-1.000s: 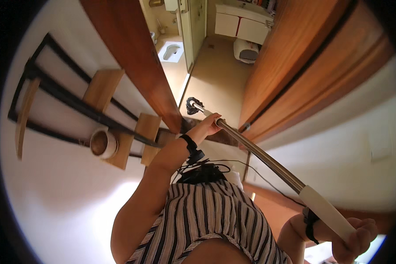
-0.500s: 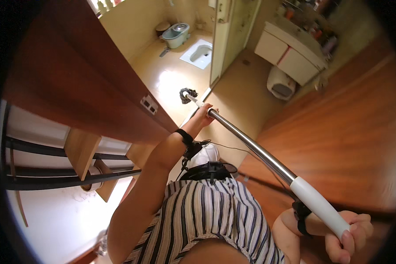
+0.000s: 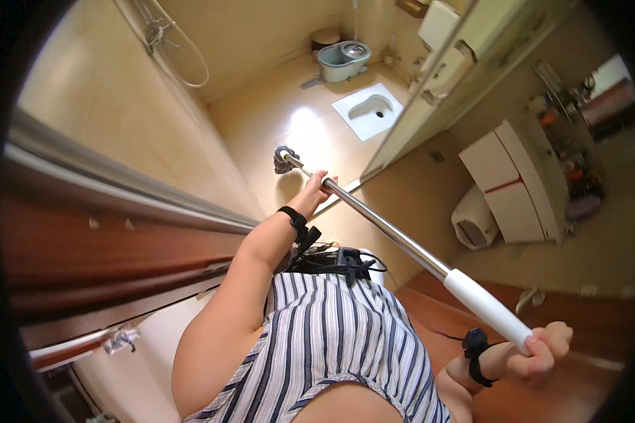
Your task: Mopping the bathroom floor and adjacent hallway using a spin mop
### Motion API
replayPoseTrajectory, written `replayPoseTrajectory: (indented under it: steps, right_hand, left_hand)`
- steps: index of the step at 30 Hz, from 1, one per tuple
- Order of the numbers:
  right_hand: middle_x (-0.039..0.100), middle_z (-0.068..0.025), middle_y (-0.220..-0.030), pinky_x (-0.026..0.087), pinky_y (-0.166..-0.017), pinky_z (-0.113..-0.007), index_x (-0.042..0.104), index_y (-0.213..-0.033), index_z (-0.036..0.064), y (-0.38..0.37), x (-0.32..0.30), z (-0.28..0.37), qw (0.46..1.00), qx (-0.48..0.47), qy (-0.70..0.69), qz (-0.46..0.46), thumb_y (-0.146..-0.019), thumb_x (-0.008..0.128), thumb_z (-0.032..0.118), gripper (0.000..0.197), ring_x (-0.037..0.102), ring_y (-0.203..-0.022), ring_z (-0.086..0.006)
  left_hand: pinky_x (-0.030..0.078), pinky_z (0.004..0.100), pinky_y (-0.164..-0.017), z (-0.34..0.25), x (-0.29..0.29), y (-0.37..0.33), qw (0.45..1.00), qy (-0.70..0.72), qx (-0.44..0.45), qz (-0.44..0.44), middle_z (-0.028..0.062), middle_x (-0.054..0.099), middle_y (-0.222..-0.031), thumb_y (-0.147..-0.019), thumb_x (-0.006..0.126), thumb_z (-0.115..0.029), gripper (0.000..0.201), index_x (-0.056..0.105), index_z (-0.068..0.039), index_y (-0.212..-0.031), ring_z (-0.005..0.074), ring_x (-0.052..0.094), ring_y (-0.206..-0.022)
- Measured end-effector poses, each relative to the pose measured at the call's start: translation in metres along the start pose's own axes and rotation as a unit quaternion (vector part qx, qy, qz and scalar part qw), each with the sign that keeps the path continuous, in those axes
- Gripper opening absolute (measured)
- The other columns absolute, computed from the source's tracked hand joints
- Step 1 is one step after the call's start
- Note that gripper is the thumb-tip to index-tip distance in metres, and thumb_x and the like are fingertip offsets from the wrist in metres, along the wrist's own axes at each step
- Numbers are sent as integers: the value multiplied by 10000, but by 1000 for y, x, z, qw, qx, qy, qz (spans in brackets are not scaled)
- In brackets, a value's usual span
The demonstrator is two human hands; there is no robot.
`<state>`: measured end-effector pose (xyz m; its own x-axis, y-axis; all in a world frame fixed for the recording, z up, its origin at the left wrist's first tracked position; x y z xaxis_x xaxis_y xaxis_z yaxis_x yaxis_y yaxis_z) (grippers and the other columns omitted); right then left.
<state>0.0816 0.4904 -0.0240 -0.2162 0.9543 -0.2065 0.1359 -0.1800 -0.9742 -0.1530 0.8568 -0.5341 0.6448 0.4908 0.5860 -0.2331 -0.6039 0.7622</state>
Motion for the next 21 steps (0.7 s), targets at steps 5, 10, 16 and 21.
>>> replayPoseTrajectory:
  steps: [5,10,16,21]
  right_hand:
    - [368,-65,-559,217,-372,-256,407,-603,44,-79,107,37,996,-41,-83,13,-870,280,205,337,297,-420,-140]
    - [378,-75,-557,204,-339,-245,421,-604,33,-160,253,99,998,14,-68,5,-857,276,177,325,311,-401,-139]
    - [404,-78,-594,251,-324,-230,436,-621,15,-311,457,111,977,-21,-212,28,-842,302,137,285,353,-420,-136]
    - [502,-94,-745,384,-432,-288,507,-722,34,-349,651,140,932,-23,-295,210,-734,496,116,84,473,-507,-175]
  left_hand:
    - [519,392,-618,-119,22,-7,999,20,37,2,315,474,-931,-796,455,-123,396,241,38,-1088,344,559,-737]
    - [509,390,-688,-303,69,-27,999,1,52,0,278,488,-901,-786,468,-82,409,255,101,-1084,338,555,-778]
    - [509,371,-685,-530,140,-40,989,17,143,-23,210,513,-807,-787,486,-82,337,318,102,-1015,314,562,-758]
    - [491,343,-667,-698,163,-116,982,-5,186,26,119,509,-724,-788,509,-136,225,408,11,-924,262,550,-684]
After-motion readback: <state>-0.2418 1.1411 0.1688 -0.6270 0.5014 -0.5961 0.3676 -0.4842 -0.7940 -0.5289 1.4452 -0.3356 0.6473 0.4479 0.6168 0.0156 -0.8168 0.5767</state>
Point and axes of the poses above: each hand's wrist, its own y-axis away from the middle knuckle, its own x-axis out of the palm, z = x × y, the point moved 9 cm from there along -y, towards the middle knuckle
